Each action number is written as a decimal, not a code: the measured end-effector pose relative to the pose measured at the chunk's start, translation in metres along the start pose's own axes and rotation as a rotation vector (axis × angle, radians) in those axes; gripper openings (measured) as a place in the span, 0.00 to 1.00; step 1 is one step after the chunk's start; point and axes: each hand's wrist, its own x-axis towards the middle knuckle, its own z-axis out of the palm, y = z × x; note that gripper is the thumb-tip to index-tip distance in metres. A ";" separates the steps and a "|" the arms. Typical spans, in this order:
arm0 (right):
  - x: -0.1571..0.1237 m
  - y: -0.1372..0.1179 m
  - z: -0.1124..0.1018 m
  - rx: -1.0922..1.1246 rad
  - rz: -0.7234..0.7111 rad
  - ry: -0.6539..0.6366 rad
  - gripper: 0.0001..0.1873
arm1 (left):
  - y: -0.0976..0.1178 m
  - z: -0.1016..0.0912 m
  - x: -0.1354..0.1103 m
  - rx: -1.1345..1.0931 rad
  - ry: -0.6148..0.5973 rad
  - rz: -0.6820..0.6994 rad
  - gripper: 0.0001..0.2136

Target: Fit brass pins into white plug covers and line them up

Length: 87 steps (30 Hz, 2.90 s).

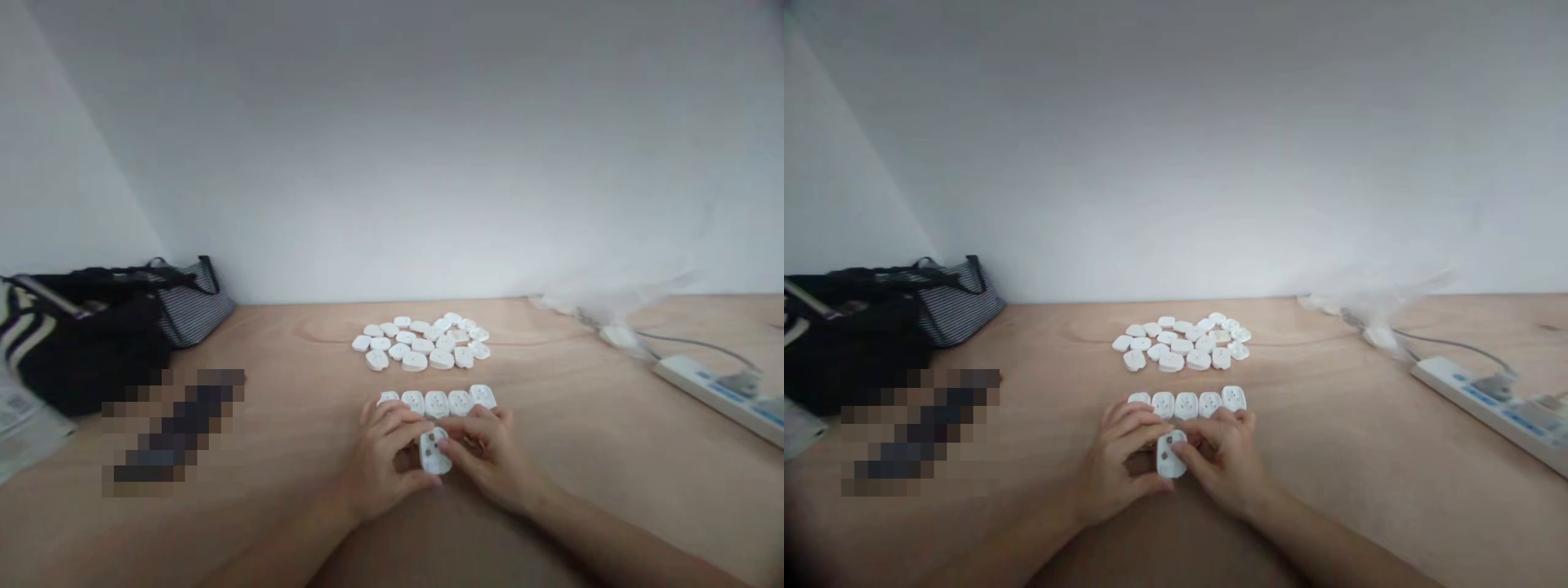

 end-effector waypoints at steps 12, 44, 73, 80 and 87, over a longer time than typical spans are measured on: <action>0.002 0.003 0.008 0.018 0.014 0.198 0.13 | 0.007 -0.013 0.008 0.109 0.057 0.059 0.19; -0.004 0.015 0.002 -0.039 -0.098 0.149 0.07 | -0.057 -0.035 0.030 0.188 -0.384 -0.164 0.26; 0.002 0.006 0.002 0.050 -0.167 -0.022 0.22 | -0.026 -0.060 -0.009 -0.196 -0.431 -0.450 0.09; 0.003 0.004 0.002 0.023 -0.166 0.018 0.22 | -0.033 -0.057 -0.018 -0.195 -0.421 -0.493 0.05; 0.011 0.007 0.003 0.005 -0.240 0.001 0.23 | -0.019 -0.056 -0.009 -0.191 -0.277 -0.421 0.07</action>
